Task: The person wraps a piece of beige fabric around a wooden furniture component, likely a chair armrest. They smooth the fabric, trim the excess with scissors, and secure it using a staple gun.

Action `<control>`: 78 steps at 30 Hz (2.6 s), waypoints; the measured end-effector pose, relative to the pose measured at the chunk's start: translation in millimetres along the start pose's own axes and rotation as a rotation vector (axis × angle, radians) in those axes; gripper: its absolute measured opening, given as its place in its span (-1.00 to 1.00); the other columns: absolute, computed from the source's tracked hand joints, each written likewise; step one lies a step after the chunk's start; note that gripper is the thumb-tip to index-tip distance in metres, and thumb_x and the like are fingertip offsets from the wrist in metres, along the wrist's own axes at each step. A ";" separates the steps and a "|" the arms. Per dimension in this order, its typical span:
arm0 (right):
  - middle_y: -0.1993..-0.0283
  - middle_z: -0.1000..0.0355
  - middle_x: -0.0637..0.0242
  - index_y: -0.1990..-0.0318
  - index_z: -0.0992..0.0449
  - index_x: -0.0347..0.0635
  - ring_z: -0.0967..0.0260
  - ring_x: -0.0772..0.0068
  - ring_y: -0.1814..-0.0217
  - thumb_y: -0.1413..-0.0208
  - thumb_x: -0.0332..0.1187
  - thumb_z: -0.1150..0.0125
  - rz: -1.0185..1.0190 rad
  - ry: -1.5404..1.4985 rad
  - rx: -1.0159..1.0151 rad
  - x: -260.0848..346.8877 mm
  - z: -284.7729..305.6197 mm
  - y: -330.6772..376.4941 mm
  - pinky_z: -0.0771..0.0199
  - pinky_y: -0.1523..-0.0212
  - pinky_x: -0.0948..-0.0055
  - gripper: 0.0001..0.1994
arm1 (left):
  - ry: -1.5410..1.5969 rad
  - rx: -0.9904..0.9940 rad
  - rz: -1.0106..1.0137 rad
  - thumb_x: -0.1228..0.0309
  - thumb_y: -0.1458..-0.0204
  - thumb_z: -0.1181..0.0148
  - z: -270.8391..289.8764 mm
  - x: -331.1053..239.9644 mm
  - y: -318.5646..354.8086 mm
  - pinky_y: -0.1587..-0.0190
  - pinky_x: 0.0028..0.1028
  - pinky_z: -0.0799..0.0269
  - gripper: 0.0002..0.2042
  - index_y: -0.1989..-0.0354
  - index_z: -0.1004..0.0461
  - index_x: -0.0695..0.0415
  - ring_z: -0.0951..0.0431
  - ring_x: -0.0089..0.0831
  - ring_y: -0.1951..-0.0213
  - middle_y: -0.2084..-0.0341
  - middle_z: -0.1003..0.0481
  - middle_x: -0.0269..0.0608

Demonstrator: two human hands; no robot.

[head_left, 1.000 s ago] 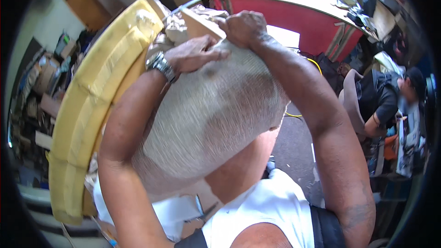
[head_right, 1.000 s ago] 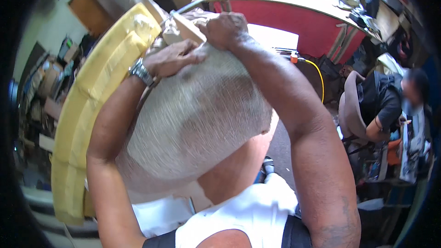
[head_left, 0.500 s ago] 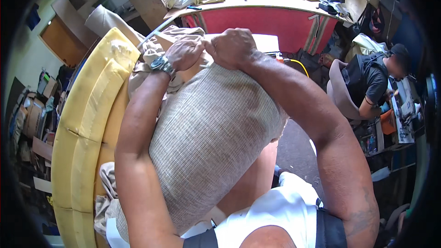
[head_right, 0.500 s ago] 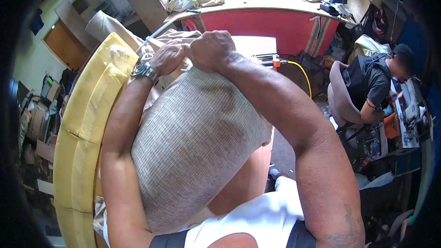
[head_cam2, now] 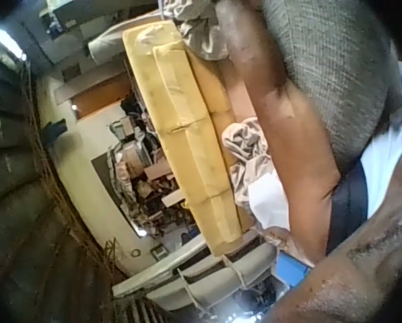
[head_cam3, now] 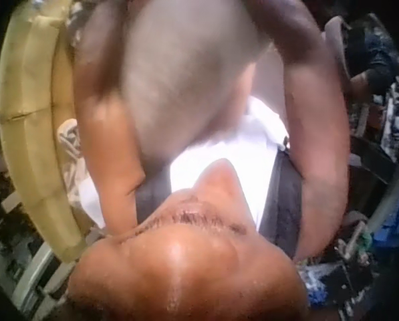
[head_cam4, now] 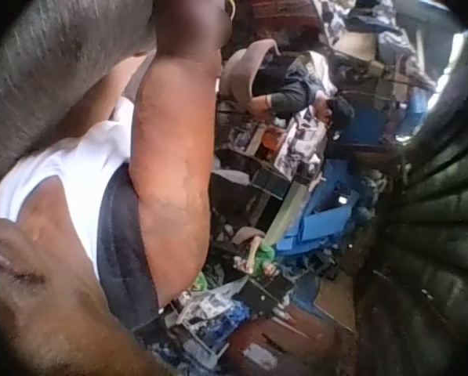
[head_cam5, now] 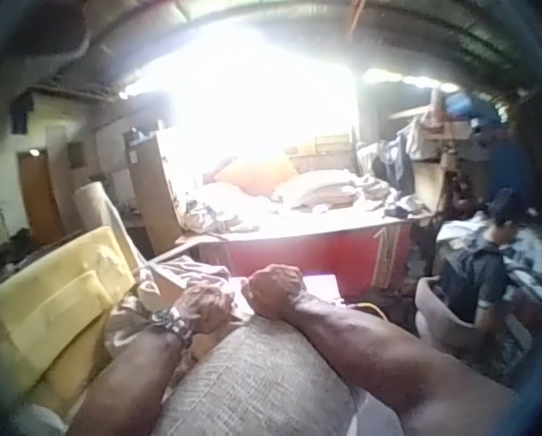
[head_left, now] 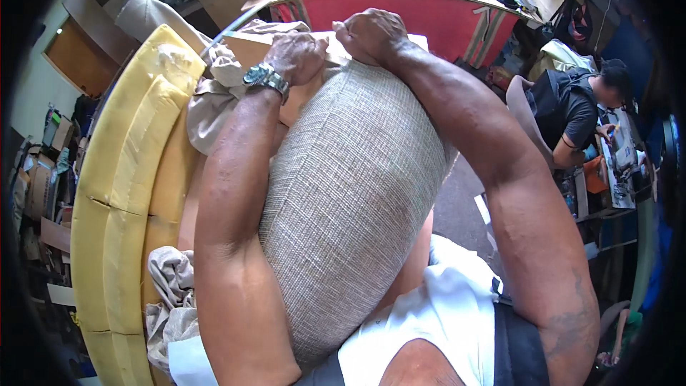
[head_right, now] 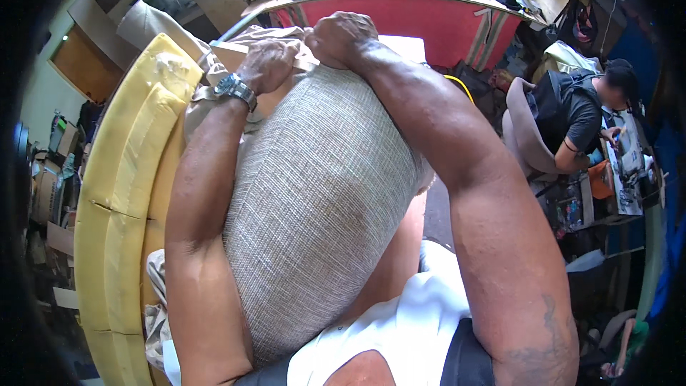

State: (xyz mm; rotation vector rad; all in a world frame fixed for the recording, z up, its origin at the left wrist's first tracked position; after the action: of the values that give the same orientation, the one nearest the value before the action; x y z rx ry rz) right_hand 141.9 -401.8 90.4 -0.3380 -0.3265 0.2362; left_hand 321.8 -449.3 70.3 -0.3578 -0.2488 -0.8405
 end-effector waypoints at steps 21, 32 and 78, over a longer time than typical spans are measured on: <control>0.05 -0.62 0.02 -0.01 -0.63 -0.27 -0.57 0.23 0.09 -0.26 0.08 -0.12 0.326 -0.328 0.043 20.9 -62.6 11.1 -0.55 0.06 0.23 -0.47 | 0.212 0.241 0.508 -0.14 -0.34 0.22 243.4 -126.2 347.4 -0.41 -0.04 -0.20 -0.29 -0.39 -0.24 0.24 -0.31 0.03 -0.38 -0.37 -0.30 0.10; 0.10 -0.62 0.00 0.00 -0.63 -0.30 -0.57 0.24 0.14 -0.30 0.07 -0.08 0.401 -0.579 0.195 3.2 28.6 181.3 -0.54 0.08 0.22 -0.46 | 0.340 -0.773 1.484 -0.26 -0.21 0.01 150.2 -367.2 507.7 -0.42 -0.07 -0.14 -0.02 -0.51 0.07 0.37 -0.18 -0.08 -0.43 -0.49 -0.05 0.08; 0.53 -0.48 -0.13 0.54 -0.58 -0.38 -0.48 -0.14 0.42 -0.32 0.45 0.34 0.395 -1.155 0.557 -17.3 -79.7 -12.1 -0.48 0.17 0.00 -0.05 | 0.101 0.111 0.885 -0.23 -0.07 -0.24 126.0 -185.6 17.5 -0.15 -0.04 -0.44 -0.15 -0.20 -0.39 0.42 -0.54 0.18 -0.10 -0.07 -0.49 0.38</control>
State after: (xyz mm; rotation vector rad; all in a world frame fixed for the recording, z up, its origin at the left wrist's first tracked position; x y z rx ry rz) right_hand 156.0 -440.5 19.0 0.3380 -1.3020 0.8921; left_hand 206.4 -261.7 116.1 -0.2789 -0.0252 0.0283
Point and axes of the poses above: each hand's wrist, its own y-axis away from the middle knuckle, its own z-axis out of the back of the hand, x = y × z, the point moved 2 cm from there along -y, towards the middle knuckle
